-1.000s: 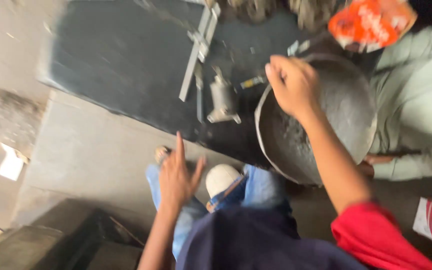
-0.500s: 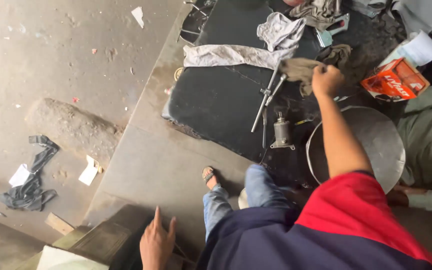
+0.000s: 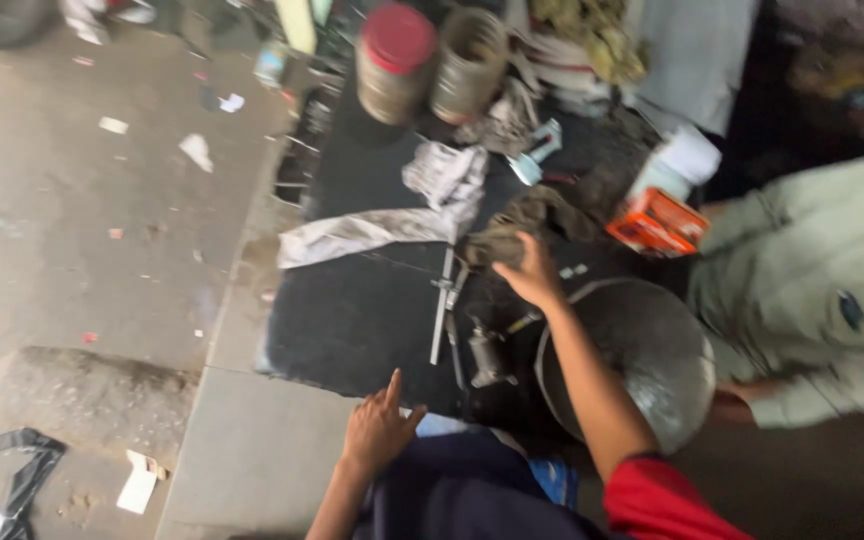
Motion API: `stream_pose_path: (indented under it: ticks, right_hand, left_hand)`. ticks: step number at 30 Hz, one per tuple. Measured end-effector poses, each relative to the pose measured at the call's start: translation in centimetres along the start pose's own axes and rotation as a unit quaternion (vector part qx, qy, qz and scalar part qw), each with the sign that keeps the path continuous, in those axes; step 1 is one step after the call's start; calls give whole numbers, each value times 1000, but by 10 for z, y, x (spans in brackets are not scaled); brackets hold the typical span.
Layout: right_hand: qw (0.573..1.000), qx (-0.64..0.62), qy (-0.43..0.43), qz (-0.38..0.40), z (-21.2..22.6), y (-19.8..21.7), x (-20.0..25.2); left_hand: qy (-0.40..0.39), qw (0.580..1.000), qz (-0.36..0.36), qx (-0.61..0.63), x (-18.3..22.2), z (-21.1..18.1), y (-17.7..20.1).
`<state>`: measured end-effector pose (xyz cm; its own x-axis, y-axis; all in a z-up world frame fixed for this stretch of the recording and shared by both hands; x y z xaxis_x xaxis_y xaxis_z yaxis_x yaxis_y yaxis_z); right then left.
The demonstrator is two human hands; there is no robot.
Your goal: The person works on a motorcycle starter motor at a workbench, routing and attaching a wire to it, then tightens its mounting bolts with a wrench and socket. He wipes parts with a cloth, hammers a long rod, and holds the motor on his lap while continuing to work on it with a spanner.
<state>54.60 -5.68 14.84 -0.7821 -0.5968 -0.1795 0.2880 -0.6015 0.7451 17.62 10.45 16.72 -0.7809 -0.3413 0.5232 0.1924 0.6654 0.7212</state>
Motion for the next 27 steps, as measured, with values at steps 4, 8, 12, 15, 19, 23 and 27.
stream_pose_path:
  ticks: [4, 8, 12, 15, 19, 23, 27]
  right_hand:
    - [990, -1, -113, 88, -34, -25, -51]
    - [995, 82, -38, 44, -101, -50, -160]
    - [977, 212, -1, 27, -115, -46, -258]
    - [961, 263, -48, 71, -146, -77, -300]
    - [959, 231, -158, -44, -137, -72, -255]
    - [952, -98, -195, -216, 52, -52, -135]
    - [872, -215, -423, -121, 104, -168, 45]
  left_hand:
    - [-23, 995, 95, -2, -25, -21, -22]
    - [13, 993, 112, -19, -42, 10, -16]
    - [96, 987, 131, -12, -49, 70, -1]
    - [126, 988, 92, -5, -63, 111, 20]
    - [107, 991, 60, 50, -74, 134, 43]
    - [33, 973, 53, 224, -123, 143, 77]
    - [20, 918, 138, 372, -194, 120, 68]
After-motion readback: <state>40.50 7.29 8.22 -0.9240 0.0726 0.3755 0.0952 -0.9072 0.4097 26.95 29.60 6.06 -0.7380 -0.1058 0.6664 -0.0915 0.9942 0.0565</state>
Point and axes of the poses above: each hand's wrist, its own x-axis away from the middle knuckle, its own y-axis out of the back of the hand, z = x × y, the point moved 10 cm from there along -x, towards the middle knuckle, and after that the axes turned 5 degrees about y, right-handed, at the moved point
